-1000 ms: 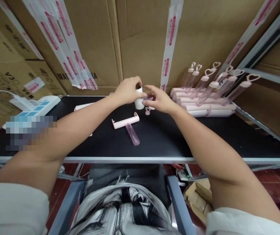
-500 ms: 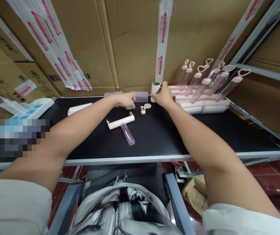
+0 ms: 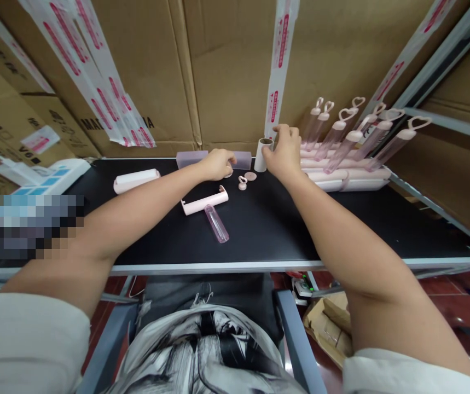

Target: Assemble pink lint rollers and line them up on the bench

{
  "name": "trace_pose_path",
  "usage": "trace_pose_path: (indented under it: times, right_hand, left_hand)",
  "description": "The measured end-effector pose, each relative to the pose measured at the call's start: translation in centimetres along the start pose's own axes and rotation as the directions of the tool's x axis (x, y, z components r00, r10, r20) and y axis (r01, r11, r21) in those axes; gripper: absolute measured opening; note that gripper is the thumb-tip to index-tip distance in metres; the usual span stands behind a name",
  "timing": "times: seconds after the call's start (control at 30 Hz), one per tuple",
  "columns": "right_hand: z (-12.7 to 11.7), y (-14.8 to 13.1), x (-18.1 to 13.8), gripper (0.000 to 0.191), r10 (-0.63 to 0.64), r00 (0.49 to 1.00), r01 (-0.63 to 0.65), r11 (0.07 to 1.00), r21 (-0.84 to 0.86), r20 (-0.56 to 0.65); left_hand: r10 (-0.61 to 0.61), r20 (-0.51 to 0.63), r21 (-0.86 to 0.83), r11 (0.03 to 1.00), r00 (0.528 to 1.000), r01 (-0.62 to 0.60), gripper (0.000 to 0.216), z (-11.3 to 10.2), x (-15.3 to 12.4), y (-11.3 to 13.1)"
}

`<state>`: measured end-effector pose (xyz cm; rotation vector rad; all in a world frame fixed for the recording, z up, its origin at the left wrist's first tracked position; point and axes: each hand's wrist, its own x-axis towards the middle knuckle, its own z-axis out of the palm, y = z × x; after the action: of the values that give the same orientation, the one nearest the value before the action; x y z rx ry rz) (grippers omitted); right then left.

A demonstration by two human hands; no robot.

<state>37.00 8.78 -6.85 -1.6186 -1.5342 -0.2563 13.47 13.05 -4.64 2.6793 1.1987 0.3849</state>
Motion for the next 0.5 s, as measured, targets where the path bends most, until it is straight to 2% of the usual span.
trace_pose_path:
  times: [0.07,0.1,0.2,0.3,0.37,0.5]
  right_hand:
    - [-0.8,-1.0,-0.1,0.039,-0.077,0.987,0.077,0.997,0.009,0.141]
    - [-1.1,-1.5,-0.2,0.033,-0.119,0.962,0.119,0.993,0.015,0.246]
    - [-0.9,-2.1,-0.8,0.026,-0.204,0.825,0.226,0.974,0.024,0.527]
    - [-0.1,-2.0,-1.2,0.025,-0.229,0.703,0.283,0.959,0.03,0.674]
    - [0.3,-1.9,-1.3,0.025,-0.215,0.678,0.303,0.953,-0.001,0.703]
    - [0.5,-2.2,-1.3,0.027,-0.221,0.705,0.359,0.931,-0.071,0.674]
  left_hand:
    - [0.065,-0.004,0.043,0.997,0.998,-0.065,0.044,-0.2,-0.9,0.2]
    - [0.097,0.01,0.057,0.994,0.995,-0.097,0.044,-0.3,-1.3,0.3]
    - [0.148,0.092,0.048,0.987,0.985,-0.153,0.042,-0.4,-2.1,0.2]
    - [0.152,0.165,-0.007,0.988,0.975,-0.153,0.043,-0.8,-2.3,-0.1]
    - [0.155,0.175,-0.025,0.988,0.972,-0.153,0.044,-1.3,-2.4,-0.2]
    - [0.134,0.081,0.112,0.983,0.988,-0.143,0.036,-3.1,-3.2,-0.2]
